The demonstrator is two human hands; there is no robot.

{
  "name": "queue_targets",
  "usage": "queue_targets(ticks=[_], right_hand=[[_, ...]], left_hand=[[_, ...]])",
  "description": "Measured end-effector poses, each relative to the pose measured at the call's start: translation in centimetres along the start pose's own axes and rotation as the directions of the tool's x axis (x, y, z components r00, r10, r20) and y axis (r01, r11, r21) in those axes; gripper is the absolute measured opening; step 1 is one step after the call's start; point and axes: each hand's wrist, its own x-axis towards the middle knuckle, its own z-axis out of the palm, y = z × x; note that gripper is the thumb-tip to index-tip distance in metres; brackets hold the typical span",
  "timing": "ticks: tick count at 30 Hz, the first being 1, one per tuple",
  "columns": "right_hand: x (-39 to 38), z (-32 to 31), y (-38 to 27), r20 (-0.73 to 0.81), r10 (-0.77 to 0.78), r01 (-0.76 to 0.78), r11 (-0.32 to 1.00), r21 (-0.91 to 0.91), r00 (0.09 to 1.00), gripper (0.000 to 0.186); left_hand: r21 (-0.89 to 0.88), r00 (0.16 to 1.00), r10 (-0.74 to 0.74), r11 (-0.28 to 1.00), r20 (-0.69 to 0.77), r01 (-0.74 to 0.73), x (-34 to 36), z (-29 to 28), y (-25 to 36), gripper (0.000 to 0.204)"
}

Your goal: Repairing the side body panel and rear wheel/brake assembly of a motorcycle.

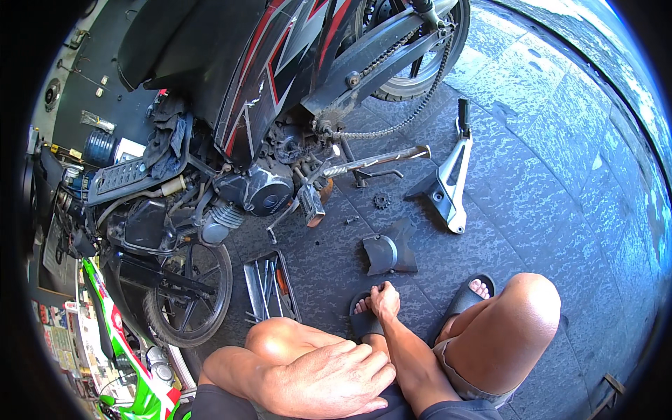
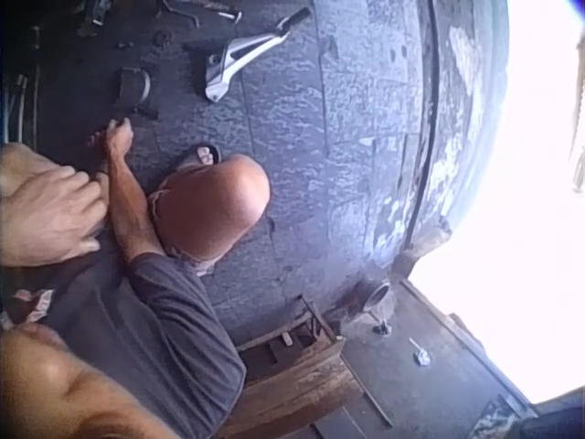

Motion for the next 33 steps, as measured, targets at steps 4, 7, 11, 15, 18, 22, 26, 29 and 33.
queue_targets(ticks=[4,7,11,15,18,22,26,29,33], right_hand=[[-0.1,0.5,-0.3,0.007,-0.014,0.014,1.000,0.012,1.000,0.030],[0.2,0.1,0.0,-0.005,-0.001,0.001,1.000,0.006,1.000,0.030],[-0.1,0.1,-0.1,-0.035,-0.032,0.033,0.999,0.016,0.999,0.030],[-0.2,-0.1,-0.1,-0.033,-0.032,0.033,0.999,0.025,0.999,0.031],[-0.1,-0.2,-0.1,-0.051,-0.041,0.041,0.999,0.016,0.998,0.030],[-0.8,-0.1,-1.4,-0.115,-0.115,0.120,0.992,0.039,0.987,0.026],[0.5,-0.6,-1.7,-0.322,-0.303,0.321,0.947,0.005,0.897,0.019],[1.8,-1.7,-2.1,-0.358,-0.381,0.359,0.925,-0.129,0.853,0.043],[0.8,-1.6,-4.5,-0.202,-0.498,0.419,0.845,-0.333,0.844,0.060]], left_hand=[[0.012,1.000,-0.011,1.000,0.008,0.011,-0.4,-0.3,0.4,0.032],[0.003,1.000,-0.007,1.000,0.000,0.007,-0.1,0.0,0.1,0.032],[0.004,0.999,0.003,1.000,-0.052,-0.003,-0.1,0.1,0.0,0.032],[0.020,0.999,0.005,1.000,-0.048,-0.004,-0.1,-0.1,0.1,0.033],[0.016,1.000,0.010,1.000,-0.025,-0.009,0.0,0.0,0.1,0.033],[0.068,1.000,-0.003,0.998,0.027,0.001,-0.3,-0.7,0.3,0.033],[0.071,0.999,-0.008,0.997,0.033,0.006,-0.4,-0.8,0.1,0.033],[0.064,1.000,0.005,0.998,-0.008,-0.004,-0.5,-0.7,-0.2,0.033],[0.113,0.999,0.006,0.994,-0.032,-0.003,-1.0,-0.7,-0.2,0.033]])
